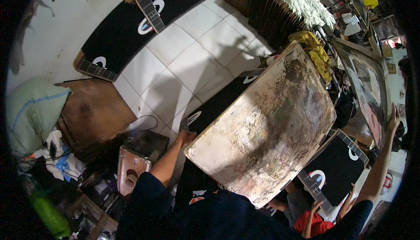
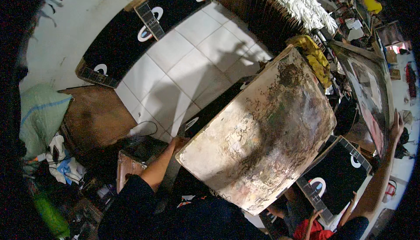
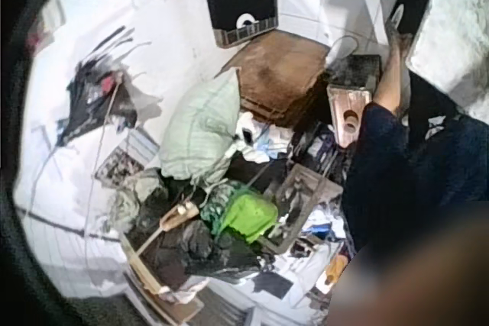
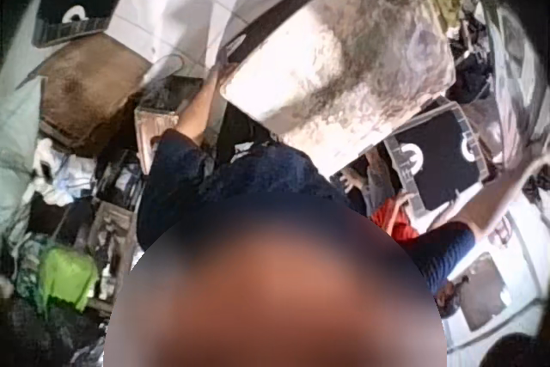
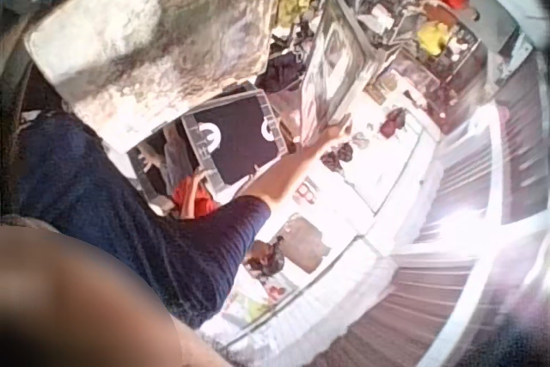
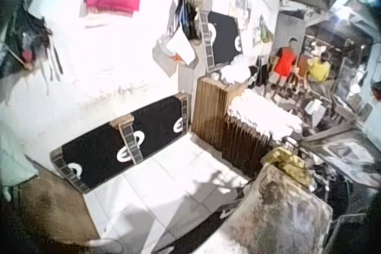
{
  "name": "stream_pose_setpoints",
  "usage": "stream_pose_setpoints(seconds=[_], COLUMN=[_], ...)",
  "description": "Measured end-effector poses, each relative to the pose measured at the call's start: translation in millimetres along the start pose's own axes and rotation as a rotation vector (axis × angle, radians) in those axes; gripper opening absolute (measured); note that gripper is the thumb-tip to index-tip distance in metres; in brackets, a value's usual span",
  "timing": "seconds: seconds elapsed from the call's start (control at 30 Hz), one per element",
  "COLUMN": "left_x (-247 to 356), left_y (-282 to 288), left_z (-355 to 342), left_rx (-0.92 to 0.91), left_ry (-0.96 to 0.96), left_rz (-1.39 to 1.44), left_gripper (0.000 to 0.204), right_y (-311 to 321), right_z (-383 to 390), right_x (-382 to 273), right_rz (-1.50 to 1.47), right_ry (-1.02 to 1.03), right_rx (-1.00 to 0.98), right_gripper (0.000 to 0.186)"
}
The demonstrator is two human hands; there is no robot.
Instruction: The person repeatedly places a screen printing frame over a black t-shirt, uses a squeegee to pull ink across the mesh, then lifts the frame to reveal the printed design. This cycle is performed multiple times on the same shirt.
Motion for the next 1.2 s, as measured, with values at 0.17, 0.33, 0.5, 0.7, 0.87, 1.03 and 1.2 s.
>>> stream_pose_setpoints(seconds=[0.17, 0.33, 0.5, 0.7, 0.87, 1.03, 1.2], left_x=[-10.8, 25.8, 13.5, -45.6, -9.0, 142.4, 330.5], left_y=[-23.6, -4.3, 1.9, 32.1, 68.9, 111.2, 116.3], left_z=[22.4, 18.9, 26.2, 35.5, 22.7, -1.0, -40.8], left_rx=[0.132, 0.113, 0.249, 0.317, 0.356, 0.676, 0.84], left_ry=[-0.242, -0.269, -0.122, 0.074, 0.105, -0.299, -0.966], left_rz=[-0.231, -0.546, -0.343, -0.239, -0.47, -0.116, 0.074], left_gripper=[0.041, 0.048, 0.046, 0.031, 0.028, 0.021, 0.019], right_y=[23.1, 32.0, 36.6, 34.0, 30.2, 17.0, -1.8], right_z=[-3.7, -4.7, -2.8, 3.2, 5.9, 1.2, -2.1], right_x=[23.2, 28.7, 32.7, 42.7, 52.3, 43.3, -10.7], right_rz=[-0.124, -0.176, -0.199, -0.235, -0.277, -0.402, -0.394], right_ry=[-0.065, -0.086, -0.093, -0.094, -0.066, -0.023, -0.038], right_rx=[-0.036, -0.052, -0.066, -0.063, -0.057, -0.067, 0.084], right_gripper=[0.041, 0.041, 0.041, 0.041, 0.041, 0.041, 0.051])
Point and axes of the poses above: each hand's wrist, its own z-axis away from the middle knuckle, its own y-axis out of the back of the hand, x = y × z, the point moved 2 cm from there along -z, towards the middle knuckle, and after that the axes turned 3 degrees about z, right-handed, at the moved point
